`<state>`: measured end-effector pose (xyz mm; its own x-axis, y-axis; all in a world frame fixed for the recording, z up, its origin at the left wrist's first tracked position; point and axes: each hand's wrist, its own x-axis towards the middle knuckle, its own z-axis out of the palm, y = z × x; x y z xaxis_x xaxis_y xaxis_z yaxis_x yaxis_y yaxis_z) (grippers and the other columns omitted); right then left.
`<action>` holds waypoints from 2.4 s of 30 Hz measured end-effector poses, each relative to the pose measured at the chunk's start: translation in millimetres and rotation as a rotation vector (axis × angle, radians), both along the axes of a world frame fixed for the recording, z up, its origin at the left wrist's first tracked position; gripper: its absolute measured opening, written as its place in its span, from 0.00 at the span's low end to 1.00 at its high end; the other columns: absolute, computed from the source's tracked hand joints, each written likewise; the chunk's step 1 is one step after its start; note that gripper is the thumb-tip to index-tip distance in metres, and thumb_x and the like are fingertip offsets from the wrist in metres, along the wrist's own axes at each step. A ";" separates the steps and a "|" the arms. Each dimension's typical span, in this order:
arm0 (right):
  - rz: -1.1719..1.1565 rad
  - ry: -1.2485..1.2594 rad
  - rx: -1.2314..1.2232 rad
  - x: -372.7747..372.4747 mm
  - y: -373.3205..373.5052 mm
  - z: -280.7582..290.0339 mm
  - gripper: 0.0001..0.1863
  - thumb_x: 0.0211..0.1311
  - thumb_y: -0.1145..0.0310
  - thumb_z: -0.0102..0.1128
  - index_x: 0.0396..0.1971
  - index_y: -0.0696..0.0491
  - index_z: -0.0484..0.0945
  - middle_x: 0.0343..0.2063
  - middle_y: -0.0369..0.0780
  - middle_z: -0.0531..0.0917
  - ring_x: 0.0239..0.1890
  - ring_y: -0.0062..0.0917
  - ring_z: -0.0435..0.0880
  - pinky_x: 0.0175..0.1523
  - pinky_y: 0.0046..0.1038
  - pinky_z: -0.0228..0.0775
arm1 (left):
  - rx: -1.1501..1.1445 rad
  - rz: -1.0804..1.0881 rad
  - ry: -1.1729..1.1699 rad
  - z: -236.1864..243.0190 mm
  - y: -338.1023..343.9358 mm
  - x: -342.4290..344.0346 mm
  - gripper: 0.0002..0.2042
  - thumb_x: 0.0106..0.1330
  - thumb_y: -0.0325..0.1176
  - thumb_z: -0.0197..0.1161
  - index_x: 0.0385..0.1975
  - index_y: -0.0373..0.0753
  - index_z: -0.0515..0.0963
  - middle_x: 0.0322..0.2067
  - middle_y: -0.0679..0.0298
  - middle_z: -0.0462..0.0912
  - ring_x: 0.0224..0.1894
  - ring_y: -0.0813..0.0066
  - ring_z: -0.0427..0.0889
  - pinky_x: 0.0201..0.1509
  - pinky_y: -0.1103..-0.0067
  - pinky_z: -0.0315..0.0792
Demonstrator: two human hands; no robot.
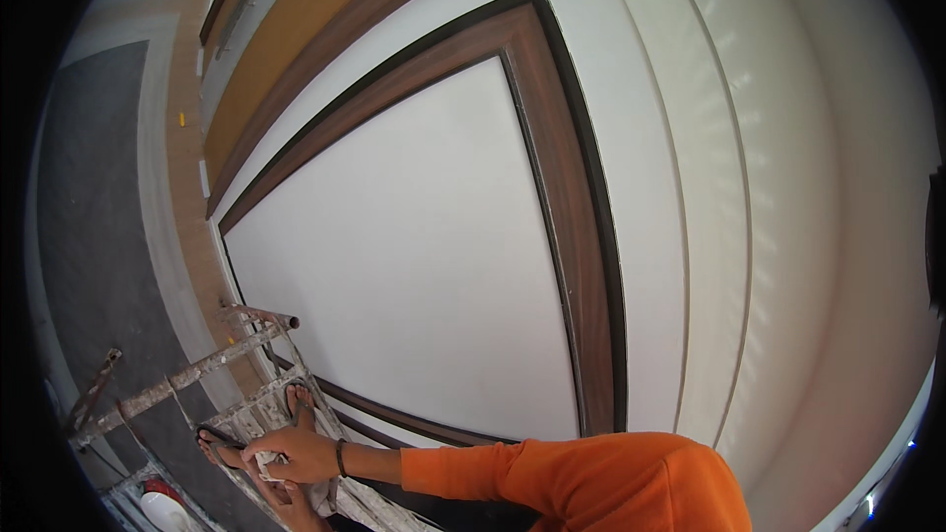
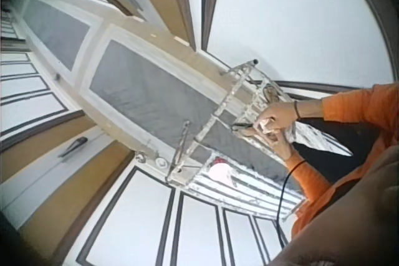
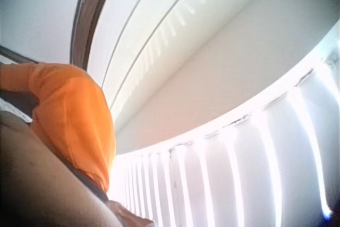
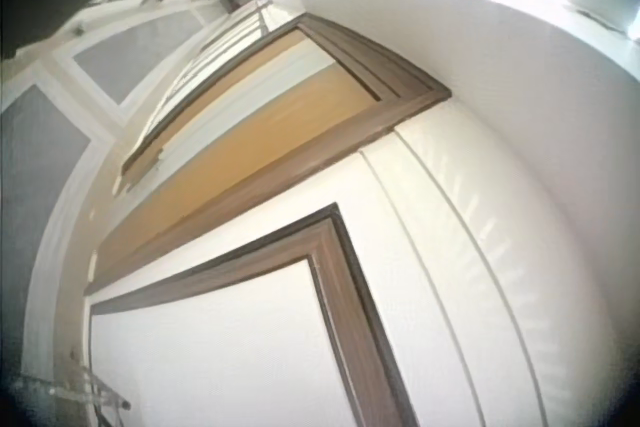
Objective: The person paints a white ceiling with a paintbrush, focusing on the edges and grooves of a decorative frame. They dip the brush into a small container held in the left hand and apply white paint to the ceiling surface. The person also uses a cloth to wipe the ceiling surface near the painted areas.
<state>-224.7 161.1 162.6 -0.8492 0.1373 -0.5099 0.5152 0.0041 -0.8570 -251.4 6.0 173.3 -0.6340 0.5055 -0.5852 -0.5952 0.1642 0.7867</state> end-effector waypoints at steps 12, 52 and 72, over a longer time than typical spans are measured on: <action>-0.631 -0.280 -0.885 53.4 -6.7 38.7 0.41 0.77 0.59 0.54 0.77 0.46 0.38 0.72 0.41 0.44 0.72 0.29 0.47 0.73 0.37 0.53 | -0.192 0.222 0.059 -3.6 18.8 25.5 0.23 0.78 0.44 0.53 0.59 0.27 0.73 0.53 0.45 0.80 0.51 0.58 0.79 0.55 0.69 0.75; 0.172 -0.596 1.929 -171.0 544.1 563.7 0.15 0.66 0.63 0.53 0.48 0.53 0.79 0.34 0.46 0.85 0.41 0.34 0.87 0.51 0.38 0.77 | -0.405 0.152 0.185 -32.6 -113.7 67.2 0.26 0.79 0.46 0.52 0.54 0.21 0.73 0.47 0.40 0.81 0.47 0.54 0.82 0.54 0.65 0.77; 0.702 -0.506 2.420 -152.0 609.8 496.6 0.20 0.60 0.81 0.55 0.47 0.42 0.86 0.44 0.39 0.87 0.50 0.36 0.85 0.54 0.38 0.79 | -0.472 0.109 -0.042 -6.0 -125.5 85.4 0.25 0.78 0.46 0.54 0.56 0.24 0.71 0.44 0.47 0.82 0.42 0.62 0.84 0.45 0.71 0.82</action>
